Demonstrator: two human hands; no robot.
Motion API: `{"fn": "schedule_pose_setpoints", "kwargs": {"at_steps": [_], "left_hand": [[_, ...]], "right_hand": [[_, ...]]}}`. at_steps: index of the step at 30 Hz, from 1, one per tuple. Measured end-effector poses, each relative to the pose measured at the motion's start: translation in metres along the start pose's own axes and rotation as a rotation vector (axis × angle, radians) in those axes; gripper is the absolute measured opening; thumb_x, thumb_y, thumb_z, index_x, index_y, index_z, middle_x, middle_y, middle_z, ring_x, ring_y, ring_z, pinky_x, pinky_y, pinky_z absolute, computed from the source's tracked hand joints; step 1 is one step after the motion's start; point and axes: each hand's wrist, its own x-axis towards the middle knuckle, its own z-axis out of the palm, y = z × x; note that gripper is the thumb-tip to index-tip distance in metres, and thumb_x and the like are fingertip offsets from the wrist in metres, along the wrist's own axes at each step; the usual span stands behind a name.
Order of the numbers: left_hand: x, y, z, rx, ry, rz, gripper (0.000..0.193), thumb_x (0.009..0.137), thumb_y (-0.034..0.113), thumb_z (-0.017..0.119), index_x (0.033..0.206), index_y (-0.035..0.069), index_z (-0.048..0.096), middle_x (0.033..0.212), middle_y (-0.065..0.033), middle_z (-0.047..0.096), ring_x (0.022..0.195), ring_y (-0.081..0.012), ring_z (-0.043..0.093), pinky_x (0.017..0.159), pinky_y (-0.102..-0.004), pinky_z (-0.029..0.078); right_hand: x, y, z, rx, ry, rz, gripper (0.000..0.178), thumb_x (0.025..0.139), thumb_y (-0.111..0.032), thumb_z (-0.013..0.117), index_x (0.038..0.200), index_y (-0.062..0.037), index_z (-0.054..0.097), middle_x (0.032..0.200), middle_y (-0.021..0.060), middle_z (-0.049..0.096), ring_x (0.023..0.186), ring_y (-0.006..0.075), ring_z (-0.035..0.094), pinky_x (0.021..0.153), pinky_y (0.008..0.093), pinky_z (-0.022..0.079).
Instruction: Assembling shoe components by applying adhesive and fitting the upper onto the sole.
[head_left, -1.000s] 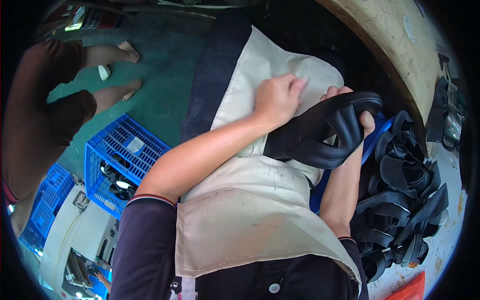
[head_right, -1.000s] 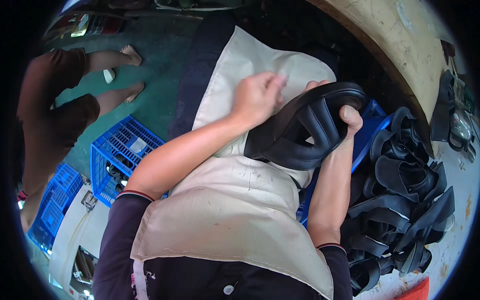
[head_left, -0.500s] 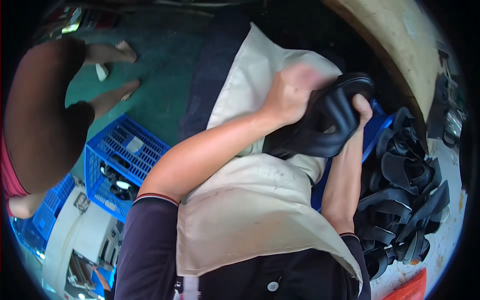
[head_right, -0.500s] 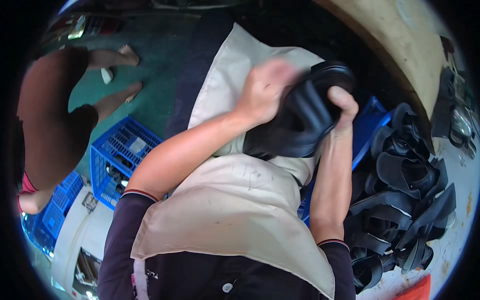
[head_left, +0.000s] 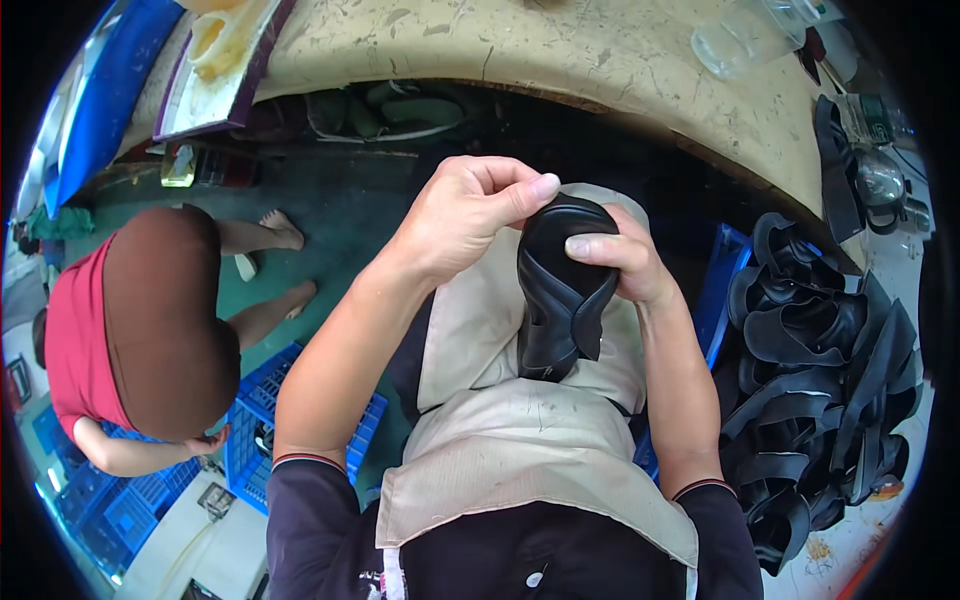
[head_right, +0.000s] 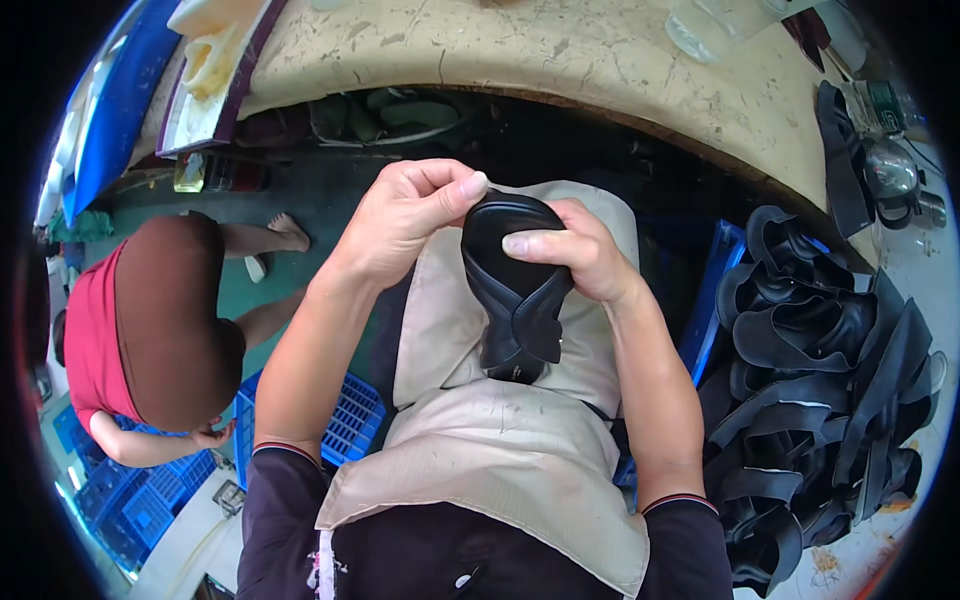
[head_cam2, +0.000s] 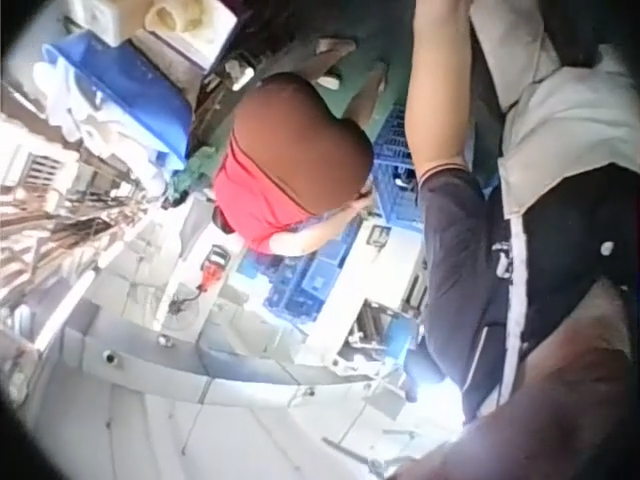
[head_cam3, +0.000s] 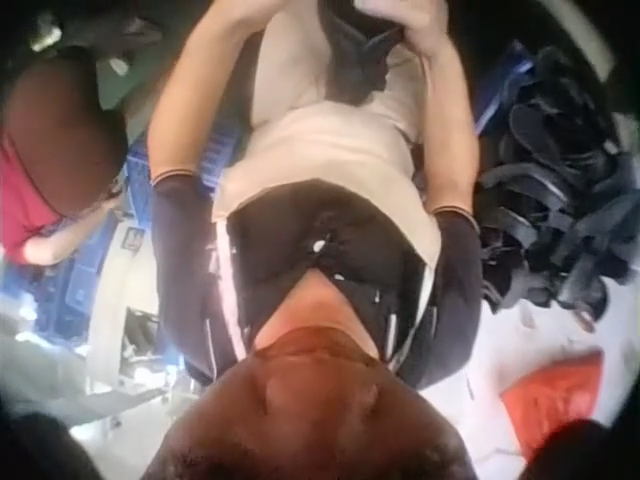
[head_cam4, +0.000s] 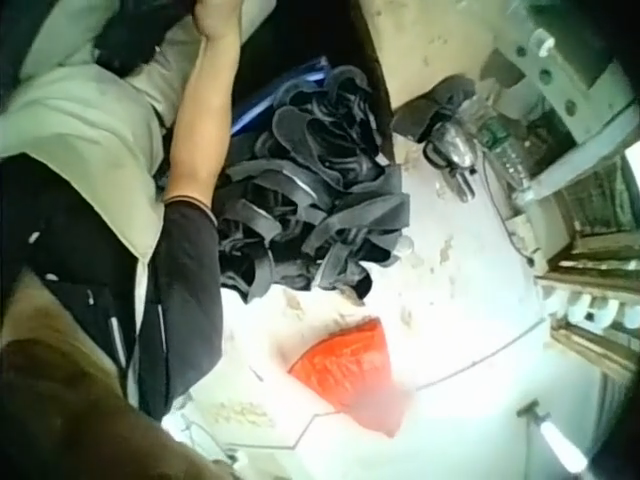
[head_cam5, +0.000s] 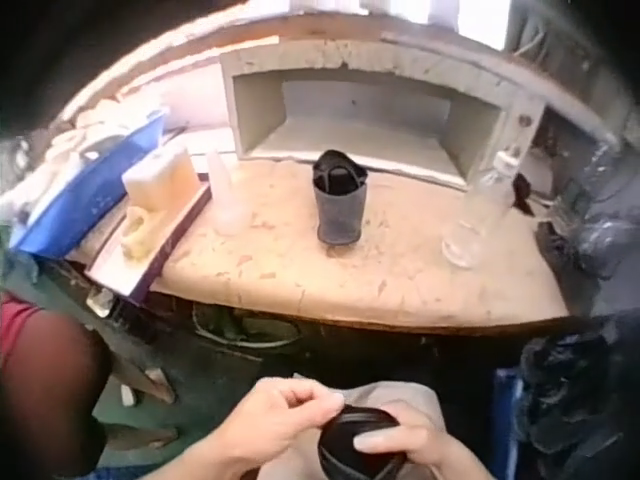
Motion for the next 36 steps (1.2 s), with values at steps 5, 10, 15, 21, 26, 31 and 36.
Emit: {"fn": "schedule_pose_setpoints", "kwargs": {"at_steps": [5, 10, 15, 21, 26, 31, 36], "left_hand": [[-0.001, -0.013, 0.004, -0.377, 0.143, -0.043, 0.035, 0.106, 0.027, 0.055, 0.110, -0.004, 0.072, 0.097, -0.0102, 0.073, 0.081, -0.0124, 0.063, 0.075, -0.0239, 0.050], [-0.026, 0.017, 0.018, -0.081, 0.354, -0.197, 0.045, 0.106, 0.038, 0.054, 0.110, -0.003, 0.072, 0.098, -0.0096, 0.073, 0.080, -0.0113, 0.063, 0.075, -0.0216, 0.049], [-0.049, -0.027, 0.004, 0.043, 0.441, -0.158, 0.051, 0.109, 0.041, 0.046, 0.120, -0.004, 0.067, 0.109, -0.0148, 0.073, 0.087, -0.0181, 0.069, 0.077, -0.0260, 0.053], [-0.036, -0.065, 0.001, -0.514, 0.426, -0.055, 0.057, 0.109, 0.045, 0.041, 0.127, -0.005, 0.061, 0.110, -0.0173, 0.072, 0.089, -0.0217, 0.072, 0.078, -0.0312, 0.057], [-0.042, -0.090, 0.006, -0.350, 0.450, -0.007, 0.055, 0.110, 0.043, 0.040, 0.129, -0.005, 0.059, 0.107, -0.0171, 0.073, 0.087, -0.0217, 0.072, 0.077, -0.0317, 0.058], [-0.046, -0.094, 0.014, -0.179, 0.635, -0.074, 0.055, 0.110, 0.044, 0.039, 0.124, -0.005, 0.061, 0.103, -0.0159, 0.073, 0.083, -0.0200, 0.072, 0.073, -0.0276, 0.057], [-0.049, -0.077, 0.025, -0.149, 0.733, -0.159, 0.052, 0.111, 0.041, 0.037, 0.111, -0.003, 0.064, 0.093, -0.0109, 0.071, 0.073, -0.0137, 0.066, 0.064, -0.0229, 0.051]], "right_hand": [[-0.002, -0.015, 0.023, -0.142, 0.039, 0.012, 0.025, 0.084, -0.021, 0.070, 0.090, 0.0031, 0.074, 0.083, 0.0088, 0.073, 0.069, 0.0150, 0.059, 0.062, 0.0269, 0.045], [-0.013, -0.013, 0.054, -0.487, 0.423, -0.091, 0.022, 0.091, -0.020, 0.070, 0.088, 0.0008, 0.074, 0.088, 0.0078, 0.075, 0.070, 0.0167, 0.061, 0.062, 0.0294, 0.047], [-0.016, 0.011, 0.081, -0.691, 0.237, -0.526, 0.035, 0.101, -0.023, 0.055, 0.123, 0.0011, 0.068, 0.105, 0.0113, 0.074, 0.090, 0.0195, 0.068, 0.080, 0.0318, 0.053], [-0.024, 0.084, 0.027, -0.141, 0.309, -0.058, 0.043, 0.107, -0.025, 0.041, 0.139, -0.0015, 0.058, 0.112, 0.0164, 0.072, 0.097, 0.0273, 0.068, 0.087, 0.0374, 0.053], [-0.029, 0.111, 0.047, -0.236, 0.074, 0.026, 0.049, 0.109, -0.030, 0.036, 0.148, -0.0011, 0.049, 0.125, 0.0212, 0.065, 0.111, 0.0320, 0.064, 0.095, 0.0410, 0.050], [-0.026, 0.094, 0.054, -0.797, -0.002, 0.211, 0.057, 0.108, -0.033, 0.043, 0.154, -0.0006, 0.038, 0.145, 0.0271, 0.053, 0.126, 0.0385, 0.057, 0.105, 0.0450, 0.046], [-0.028, 0.093, 0.055, -0.917, 0.020, 0.193, 0.058, 0.107, -0.032, 0.043, 0.155, 0.0011, 0.036, 0.140, 0.0275, 0.056, 0.119, 0.0379, 0.059, 0.102, 0.0429, 0.047]]}}
